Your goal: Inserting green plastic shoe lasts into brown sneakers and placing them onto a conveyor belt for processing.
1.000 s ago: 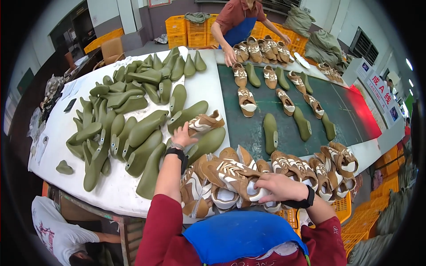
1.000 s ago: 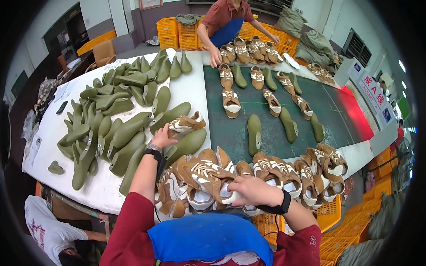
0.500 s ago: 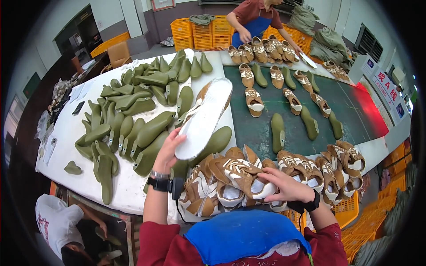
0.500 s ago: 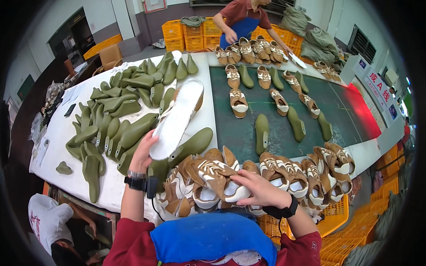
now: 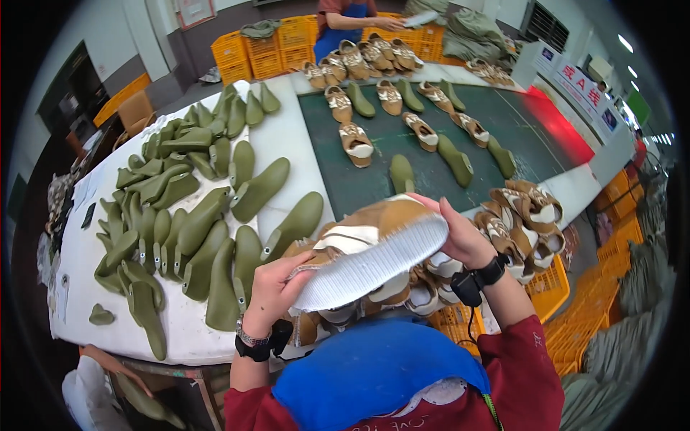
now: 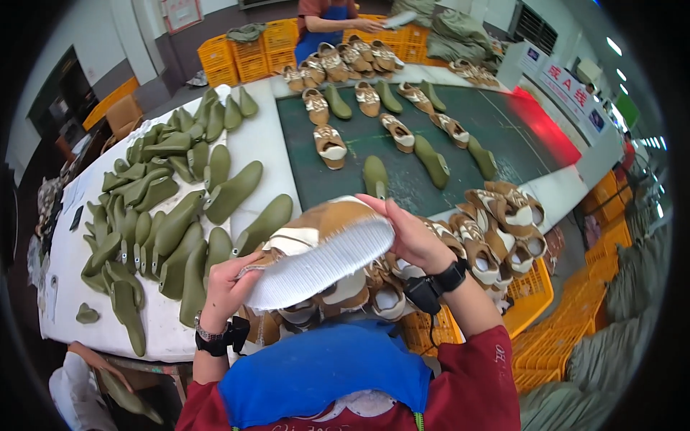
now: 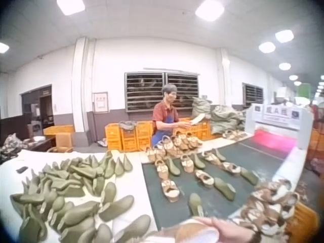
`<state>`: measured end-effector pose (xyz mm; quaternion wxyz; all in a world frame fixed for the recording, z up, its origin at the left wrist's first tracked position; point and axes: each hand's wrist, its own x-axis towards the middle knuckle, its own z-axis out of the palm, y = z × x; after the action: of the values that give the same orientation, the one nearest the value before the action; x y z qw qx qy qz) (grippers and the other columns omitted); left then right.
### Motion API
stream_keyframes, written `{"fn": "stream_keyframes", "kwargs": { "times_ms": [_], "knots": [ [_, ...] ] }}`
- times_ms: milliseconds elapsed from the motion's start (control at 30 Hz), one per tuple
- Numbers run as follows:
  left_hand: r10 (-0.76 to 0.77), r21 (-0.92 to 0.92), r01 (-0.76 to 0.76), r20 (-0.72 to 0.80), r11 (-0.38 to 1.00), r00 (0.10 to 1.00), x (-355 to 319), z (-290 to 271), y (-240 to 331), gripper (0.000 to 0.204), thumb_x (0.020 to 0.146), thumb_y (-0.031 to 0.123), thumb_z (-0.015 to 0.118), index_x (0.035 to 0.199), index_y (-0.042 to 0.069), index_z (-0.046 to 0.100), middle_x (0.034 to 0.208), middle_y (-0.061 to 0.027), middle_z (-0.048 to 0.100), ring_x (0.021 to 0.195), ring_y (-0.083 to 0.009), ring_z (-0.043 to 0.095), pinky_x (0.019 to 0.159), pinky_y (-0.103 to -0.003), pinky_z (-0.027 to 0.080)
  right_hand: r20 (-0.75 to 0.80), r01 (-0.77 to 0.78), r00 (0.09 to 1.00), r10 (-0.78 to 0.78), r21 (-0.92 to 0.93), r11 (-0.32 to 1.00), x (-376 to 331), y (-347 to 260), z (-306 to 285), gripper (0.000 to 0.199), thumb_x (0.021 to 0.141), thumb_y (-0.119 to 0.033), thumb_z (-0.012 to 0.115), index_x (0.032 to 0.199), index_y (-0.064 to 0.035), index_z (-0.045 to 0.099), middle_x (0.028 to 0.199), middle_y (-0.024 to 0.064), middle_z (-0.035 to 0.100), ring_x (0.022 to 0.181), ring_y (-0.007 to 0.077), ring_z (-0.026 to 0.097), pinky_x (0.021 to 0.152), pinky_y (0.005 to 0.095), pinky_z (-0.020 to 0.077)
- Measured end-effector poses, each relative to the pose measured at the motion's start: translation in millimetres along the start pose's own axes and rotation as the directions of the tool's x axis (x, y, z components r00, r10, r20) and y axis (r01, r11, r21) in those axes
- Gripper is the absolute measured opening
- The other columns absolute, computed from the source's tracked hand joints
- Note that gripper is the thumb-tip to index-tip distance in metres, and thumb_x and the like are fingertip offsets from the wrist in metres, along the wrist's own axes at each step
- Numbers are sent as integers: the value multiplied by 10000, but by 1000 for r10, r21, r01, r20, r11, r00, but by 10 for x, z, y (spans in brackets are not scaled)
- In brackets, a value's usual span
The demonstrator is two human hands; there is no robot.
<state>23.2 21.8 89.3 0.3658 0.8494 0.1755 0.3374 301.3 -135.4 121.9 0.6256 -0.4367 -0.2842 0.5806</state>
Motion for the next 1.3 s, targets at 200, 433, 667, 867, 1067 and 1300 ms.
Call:
{"fn": "stream_keyframes", "kwargs": {
  "times_ms": [200, 433, 667, 867, 1067, 1300],
  "knots": [
    [-34, -36, 34, -10, 999, 999, 177, 170, -68, 490, 730, 101, 687, 1178, -6, 521, 1117, -177, 579, 1030, -281, 567, 886, -327, 440, 45, 172, 984, -170, -39, 984, -268, -33, -252, 516, 897, -357, 513, 1263, -13, 398, 1197, 74, 521, 1077, 140, 523, 901, 279, 434],
    [-60, 233, -39, 404, 972, 913, -11, 510, -294, 764, 642, 238, 766, 1296, 63, 412, 1346, -203, 347, 1258, -385, 312, 1038, -434, 275, -223, 244, 821, -526, -696, 675, -691, -108, -529, 293, 750, -201, 662, 956, -65, 505, 857, 5, 559, 767, 60, 530, 651, 237, 456],
    [-67, 253, -53, 444, 966, 894, 1, 496, -249, 765, 613, 228, 785, 1292, 137, 446, 1353, -200, 329, 1250, -387, 306, 1029, -440, 273, 179, 155, 971, 160, -976, 153, -721, 502, -398, 357, 776, -269, 662, 1060, -71, 575, 821, 126, 618, 681, 247, 618, 611, 336, 486],
    [-48, 132, -12, 443, 991, 895, -8, 465, -305, 559, 686, 73, 676, 1215, 118, 504, 1348, -183, 380, 1268, -385, 314, 1040, -433, 277, 43, 39, 999, 2, -918, 394, -730, 164, -300, 356, 804, -224, 621, 1112, -53, 567, 931, 135, 635, 752, 254, 630, 684, 344, 492],
    [-64, 4, 69, 461, 998, 885, 15, 454, -298, 434, 675, -52, 541, 1095, 52, 508, 1334, -147, 413, 1304, -315, 302, 1049, -393, 274, -175, -320, 811, -558, -931, -173, -788, -293, -1448, 300, 751, -172, 604, 1032, -69, 615, 962, 124, 630, 922, 298, 589, 796, 389, 469],
    [-26, 39, 10, 426, 999, 904, 9, 544, -305, 437, 679, -28, 542, 1106, 52, 498, 1321, -152, 417, 1278, -351, 311, 1050, -420, 256, -558, -792, 590, -584, -257, -554, -1265, -584, -2434, 192, 712, -154, 621, 892, -108, 671, 1046, 95, 600, 1072, 273, 522, 883, 379, 426]
  ]
}}
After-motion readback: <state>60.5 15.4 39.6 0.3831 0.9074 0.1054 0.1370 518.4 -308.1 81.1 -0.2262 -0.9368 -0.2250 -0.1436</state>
